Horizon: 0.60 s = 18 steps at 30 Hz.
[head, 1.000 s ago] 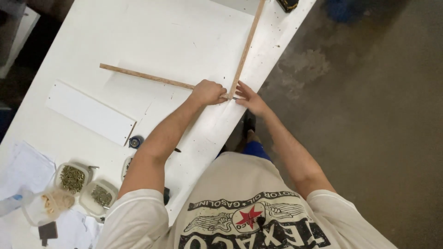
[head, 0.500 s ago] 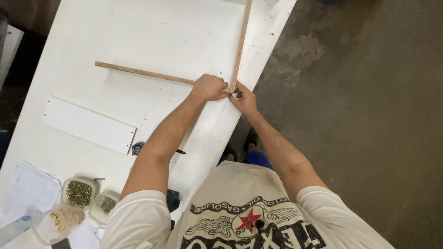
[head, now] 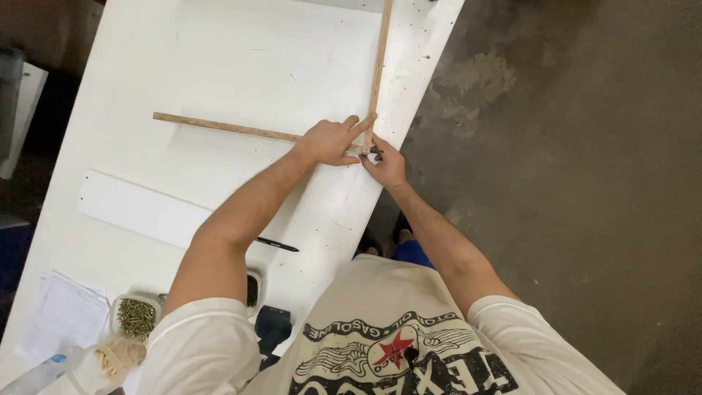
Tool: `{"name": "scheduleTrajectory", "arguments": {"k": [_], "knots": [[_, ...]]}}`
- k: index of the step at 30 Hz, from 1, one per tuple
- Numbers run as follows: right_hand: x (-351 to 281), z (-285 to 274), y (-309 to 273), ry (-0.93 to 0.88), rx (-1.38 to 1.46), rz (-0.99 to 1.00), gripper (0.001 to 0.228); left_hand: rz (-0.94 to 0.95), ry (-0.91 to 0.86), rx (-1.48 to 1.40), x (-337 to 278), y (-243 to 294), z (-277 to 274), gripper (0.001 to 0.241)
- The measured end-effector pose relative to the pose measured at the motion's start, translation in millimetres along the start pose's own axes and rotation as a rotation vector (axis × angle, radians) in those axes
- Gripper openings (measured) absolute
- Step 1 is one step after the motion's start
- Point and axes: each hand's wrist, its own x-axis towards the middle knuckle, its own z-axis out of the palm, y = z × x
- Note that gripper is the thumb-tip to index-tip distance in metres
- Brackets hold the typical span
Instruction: Assembling a wooden cabinet frame by aligning panels and securing them with screws using a power drill.
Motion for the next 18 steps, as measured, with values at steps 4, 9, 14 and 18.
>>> {"name": "scheduleTrajectory", "arguments": {"k": [4, 9, 14, 18], "knots": [[2, 5, 11, 0.017, -0.086, -0.041, 0.072, 0.044, -0.072, 0.007, 7, 2, 0, 0.098], [-9, 15, 31, 0.086, -0.036, -0.054, 0.062, 0.094, -0.043, 0.041, 8, 0, 15, 0.074], [-7, 12, 18, 0.079, -0.031, -0.062, 0.063, 0.108, -0.037, 0.083, 12, -13, 35, 0.077], [-5, 8, 16, 0.051, -0.063, -0.083, 0.066, 0.116, -0.013, 0.093, 14, -16, 39, 0.079]]}}
